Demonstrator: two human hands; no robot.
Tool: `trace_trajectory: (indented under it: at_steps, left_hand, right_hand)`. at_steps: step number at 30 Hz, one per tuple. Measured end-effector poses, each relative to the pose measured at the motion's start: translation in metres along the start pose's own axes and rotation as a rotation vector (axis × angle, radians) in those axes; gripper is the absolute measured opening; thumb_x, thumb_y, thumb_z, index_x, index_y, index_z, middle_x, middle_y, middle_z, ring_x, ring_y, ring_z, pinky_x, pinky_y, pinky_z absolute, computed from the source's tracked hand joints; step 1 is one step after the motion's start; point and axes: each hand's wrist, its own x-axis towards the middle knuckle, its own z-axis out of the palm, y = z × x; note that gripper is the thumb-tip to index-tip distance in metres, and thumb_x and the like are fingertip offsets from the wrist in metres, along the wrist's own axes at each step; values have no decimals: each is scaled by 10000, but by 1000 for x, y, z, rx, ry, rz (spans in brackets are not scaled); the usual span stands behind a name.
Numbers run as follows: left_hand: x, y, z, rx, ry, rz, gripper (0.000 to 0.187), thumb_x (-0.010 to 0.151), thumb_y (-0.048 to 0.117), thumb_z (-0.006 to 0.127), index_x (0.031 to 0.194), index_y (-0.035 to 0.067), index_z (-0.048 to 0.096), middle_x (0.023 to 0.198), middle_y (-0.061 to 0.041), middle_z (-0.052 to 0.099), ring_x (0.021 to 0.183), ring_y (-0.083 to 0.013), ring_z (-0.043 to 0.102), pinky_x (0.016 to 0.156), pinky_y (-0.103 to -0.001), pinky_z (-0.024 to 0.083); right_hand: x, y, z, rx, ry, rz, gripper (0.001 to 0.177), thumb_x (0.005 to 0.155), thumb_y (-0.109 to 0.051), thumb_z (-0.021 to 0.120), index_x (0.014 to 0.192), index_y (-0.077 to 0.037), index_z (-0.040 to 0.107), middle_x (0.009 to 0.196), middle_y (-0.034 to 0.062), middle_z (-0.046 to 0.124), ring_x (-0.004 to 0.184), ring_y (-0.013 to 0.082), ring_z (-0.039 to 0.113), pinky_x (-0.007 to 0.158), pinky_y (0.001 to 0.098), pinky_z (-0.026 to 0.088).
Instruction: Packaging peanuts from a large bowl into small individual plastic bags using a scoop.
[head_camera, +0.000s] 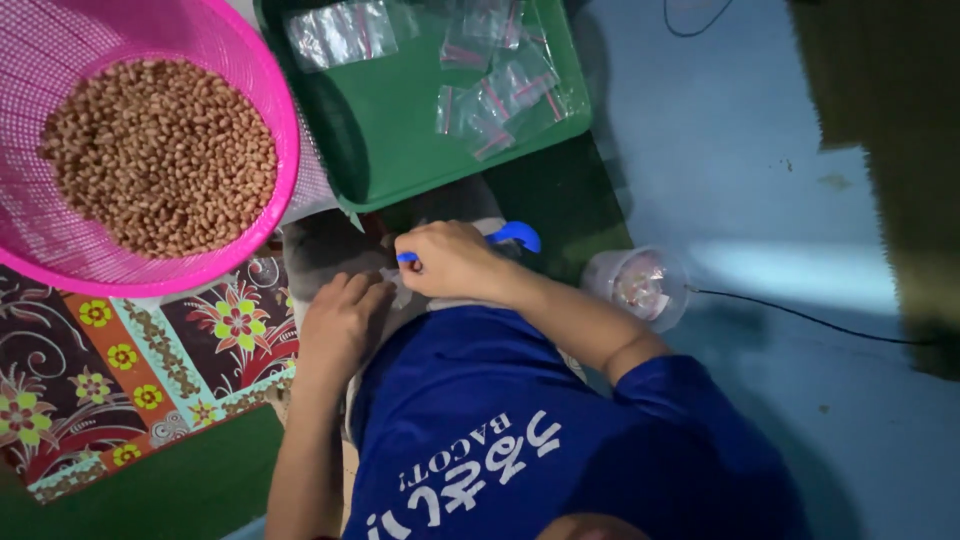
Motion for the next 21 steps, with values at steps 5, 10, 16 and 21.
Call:
trace_trajectory:
  at_steps: [5,10,16,21]
  left_hand:
    - [4,4,-4,-11,49,14,76,972,237,659,979,184,713,862,-32,609,809,-241,586,701,-354,477]
    - [4,4,-6,-49,-10,-26,87,975,236,657,990,174,716,870,-40,627,825,-255,593,707,-362,477]
    - [1,3,-5,-23,-49,-32,143,981,303,646,1015,180,710,886,-24,624,846,-244,591,721,-355,481]
    - [1,1,0,-1,-7,-19,100,930,266,698,993,193,723,836,-27,618,818,-245,602,692,-360,487]
  right_hand:
    - [1,3,3,18,-28,32,112,826,-282,631,807,-181,675,808,55,737,837,349,752,672,466,594]
    - [2,2,-1,14,-6,18,77,809,-269,654,765,-213,685,751,7,728,786,308,756,629,414,588]
    - [3,6,4,37,-17,13,78,816,-248,659,777,-195,701,762,29,740,796,322,759,631,437,591]
    - [1,1,-5,60,-32,8,91,826,-227,652,769,-167,691,752,42,735,771,332,751,618,433,584]
